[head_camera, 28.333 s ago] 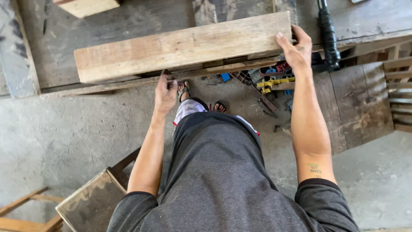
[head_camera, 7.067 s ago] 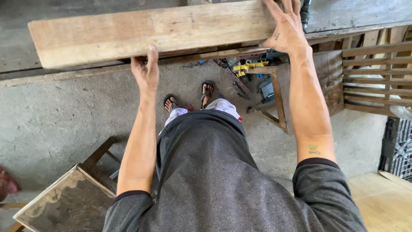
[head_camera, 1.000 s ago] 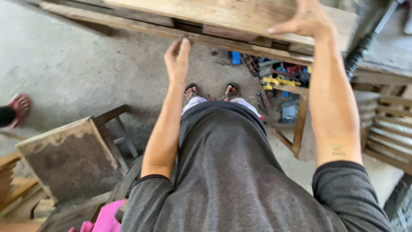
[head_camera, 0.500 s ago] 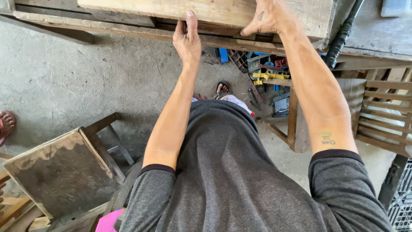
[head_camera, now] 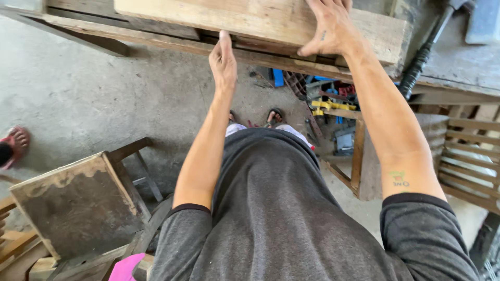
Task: The person hammers nails into wooden planks on a workbench. They repeatedly position planks, place nails, and strike them with a hammer, then move the planks aside.
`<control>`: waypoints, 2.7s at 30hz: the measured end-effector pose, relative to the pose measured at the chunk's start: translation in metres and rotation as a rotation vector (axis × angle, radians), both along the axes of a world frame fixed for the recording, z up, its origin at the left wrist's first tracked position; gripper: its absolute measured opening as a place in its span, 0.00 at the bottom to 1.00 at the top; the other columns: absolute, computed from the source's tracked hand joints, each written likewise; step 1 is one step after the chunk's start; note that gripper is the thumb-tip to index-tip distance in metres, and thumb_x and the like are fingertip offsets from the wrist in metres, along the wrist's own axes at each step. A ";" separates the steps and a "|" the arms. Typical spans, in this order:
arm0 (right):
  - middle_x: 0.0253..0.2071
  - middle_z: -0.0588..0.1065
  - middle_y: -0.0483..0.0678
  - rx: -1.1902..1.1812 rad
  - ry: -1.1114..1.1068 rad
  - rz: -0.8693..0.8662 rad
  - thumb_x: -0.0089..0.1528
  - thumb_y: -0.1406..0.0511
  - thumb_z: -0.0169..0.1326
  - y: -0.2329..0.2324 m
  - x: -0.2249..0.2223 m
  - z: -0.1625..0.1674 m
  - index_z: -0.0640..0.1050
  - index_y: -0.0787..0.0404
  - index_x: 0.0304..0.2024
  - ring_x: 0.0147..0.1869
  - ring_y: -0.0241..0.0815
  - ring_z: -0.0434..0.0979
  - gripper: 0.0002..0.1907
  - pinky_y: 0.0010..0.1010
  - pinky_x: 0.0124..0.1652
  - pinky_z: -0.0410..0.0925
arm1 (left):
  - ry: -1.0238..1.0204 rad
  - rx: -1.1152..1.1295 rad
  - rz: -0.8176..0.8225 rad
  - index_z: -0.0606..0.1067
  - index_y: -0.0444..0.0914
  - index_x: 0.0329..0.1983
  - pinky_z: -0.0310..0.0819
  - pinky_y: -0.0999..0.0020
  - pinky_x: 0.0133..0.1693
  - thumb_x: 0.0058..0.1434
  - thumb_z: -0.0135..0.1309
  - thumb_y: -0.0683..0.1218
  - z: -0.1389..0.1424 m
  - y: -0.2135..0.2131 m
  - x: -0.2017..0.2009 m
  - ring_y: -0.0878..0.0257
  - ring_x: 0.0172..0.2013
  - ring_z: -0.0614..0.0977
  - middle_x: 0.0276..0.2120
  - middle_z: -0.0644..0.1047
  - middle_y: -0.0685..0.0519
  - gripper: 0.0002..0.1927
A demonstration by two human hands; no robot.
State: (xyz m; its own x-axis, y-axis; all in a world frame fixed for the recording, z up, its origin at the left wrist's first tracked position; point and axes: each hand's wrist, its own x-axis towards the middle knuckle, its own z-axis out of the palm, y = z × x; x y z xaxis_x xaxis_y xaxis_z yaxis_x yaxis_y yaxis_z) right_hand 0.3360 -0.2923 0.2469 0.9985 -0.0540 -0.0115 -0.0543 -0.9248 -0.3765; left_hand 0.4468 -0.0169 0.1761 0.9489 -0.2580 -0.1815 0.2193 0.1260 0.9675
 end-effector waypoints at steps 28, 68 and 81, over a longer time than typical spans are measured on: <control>0.72 0.60 0.60 -0.009 0.041 -0.084 0.31 0.49 0.78 0.020 -0.002 0.020 0.58 0.63 0.74 0.75 0.60 0.54 0.74 0.53 0.71 0.44 | -1.139 1.443 -1.094 0.45 0.37 0.77 0.77 0.64 0.23 0.37 0.74 0.67 0.107 -0.032 0.093 0.58 0.20 0.76 0.73 0.51 0.37 0.73; 0.59 0.66 0.59 -0.105 0.001 -0.058 0.33 0.53 0.75 0.020 0.006 0.002 0.63 0.65 0.67 0.62 0.59 0.62 0.63 0.51 0.61 0.53 | -1.072 1.184 -0.845 0.61 0.47 0.76 0.81 0.57 0.34 0.29 0.79 0.49 0.079 -0.012 0.084 0.50 0.34 0.85 0.73 0.59 0.54 0.66; 0.59 0.66 0.60 -0.071 -0.005 -0.046 0.34 0.53 0.75 0.020 0.006 0.004 0.63 0.66 0.68 0.63 0.59 0.62 0.63 0.51 0.61 0.52 | -1.084 1.229 -0.862 0.59 0.48 0.77 0.82 0.65 0.31 0.32 0.80 0.53 0.068 -0.015 0.087 0.58 0.30 0.83 0.73 0.59 0.52 0.67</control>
